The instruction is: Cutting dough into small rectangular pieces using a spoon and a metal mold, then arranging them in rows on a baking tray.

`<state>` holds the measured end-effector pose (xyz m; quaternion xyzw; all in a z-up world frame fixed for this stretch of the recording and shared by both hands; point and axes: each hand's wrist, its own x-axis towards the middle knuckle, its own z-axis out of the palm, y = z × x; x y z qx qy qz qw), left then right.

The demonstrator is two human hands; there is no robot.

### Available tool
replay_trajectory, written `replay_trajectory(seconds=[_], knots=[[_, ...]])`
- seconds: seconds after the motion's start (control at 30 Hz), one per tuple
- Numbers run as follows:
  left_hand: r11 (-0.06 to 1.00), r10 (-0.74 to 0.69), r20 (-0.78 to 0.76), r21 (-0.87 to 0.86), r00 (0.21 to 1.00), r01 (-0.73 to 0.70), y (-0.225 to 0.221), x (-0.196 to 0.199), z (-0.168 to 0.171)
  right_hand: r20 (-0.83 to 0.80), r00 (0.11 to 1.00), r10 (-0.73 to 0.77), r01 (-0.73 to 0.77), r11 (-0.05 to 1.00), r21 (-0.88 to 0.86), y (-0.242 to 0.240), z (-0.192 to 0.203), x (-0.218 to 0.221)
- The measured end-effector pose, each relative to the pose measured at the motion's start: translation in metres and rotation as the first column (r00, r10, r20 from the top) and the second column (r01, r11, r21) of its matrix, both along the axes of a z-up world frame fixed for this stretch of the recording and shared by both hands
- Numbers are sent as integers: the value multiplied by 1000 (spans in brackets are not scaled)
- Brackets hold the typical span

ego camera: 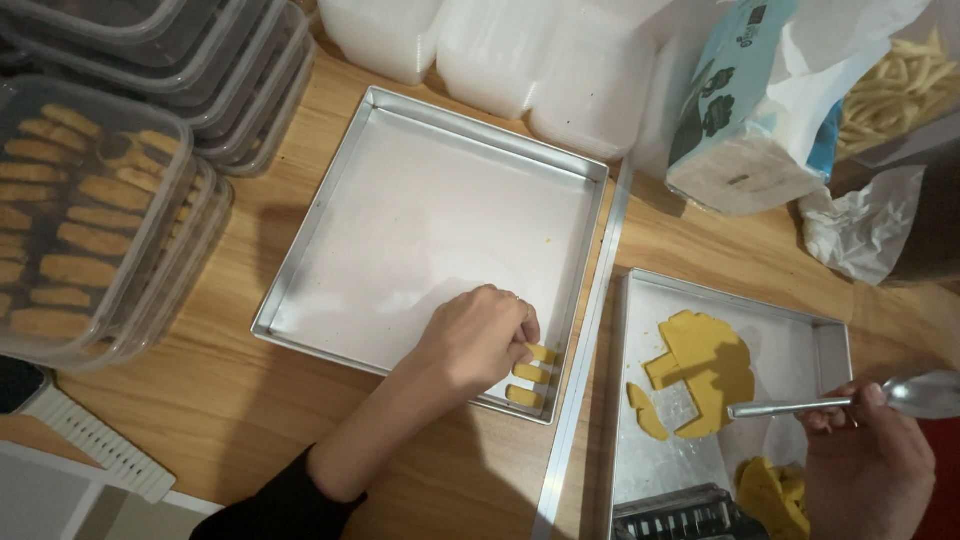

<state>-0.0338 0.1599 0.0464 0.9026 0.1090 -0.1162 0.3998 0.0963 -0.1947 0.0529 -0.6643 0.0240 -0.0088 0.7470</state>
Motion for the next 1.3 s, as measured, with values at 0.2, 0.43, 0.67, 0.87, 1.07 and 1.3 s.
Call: replay_trajectory(seconds=[0.2, 0.43, 0.67, 0.87, 1.07, 1.3], knots=[[1000, 15, -24, 20, 1000, -14, -1, 2, -5, -32, 999, 6, -6, 1000, 6, 1, 3, 0], [999, 18, -29, -27, 999, -19, 0, 0, 0, 1, 1000, 25, -25, 1000, 18, -4, -2, 2], [997, 34, -93, -69, 995, -40, 4, 0, 7, -30, 1000, 7, -7, 1000, 13, -2, 0, 3], [995, 34, -160, -83, 987, -48, 5, -1, 17, -25, 1000, 19, -18, 999, 26, -2, 0, 3], [996, 43, -251, -65, 967, -61, 5, 4, 13, -7, 999, 35, -34, 998, 57, -13, -10, 10], [998, 34, -203, -51, 979, -45, 6, 2, -2, -22, 995, 93, -92, 994, 61, 1, 6, 2]])
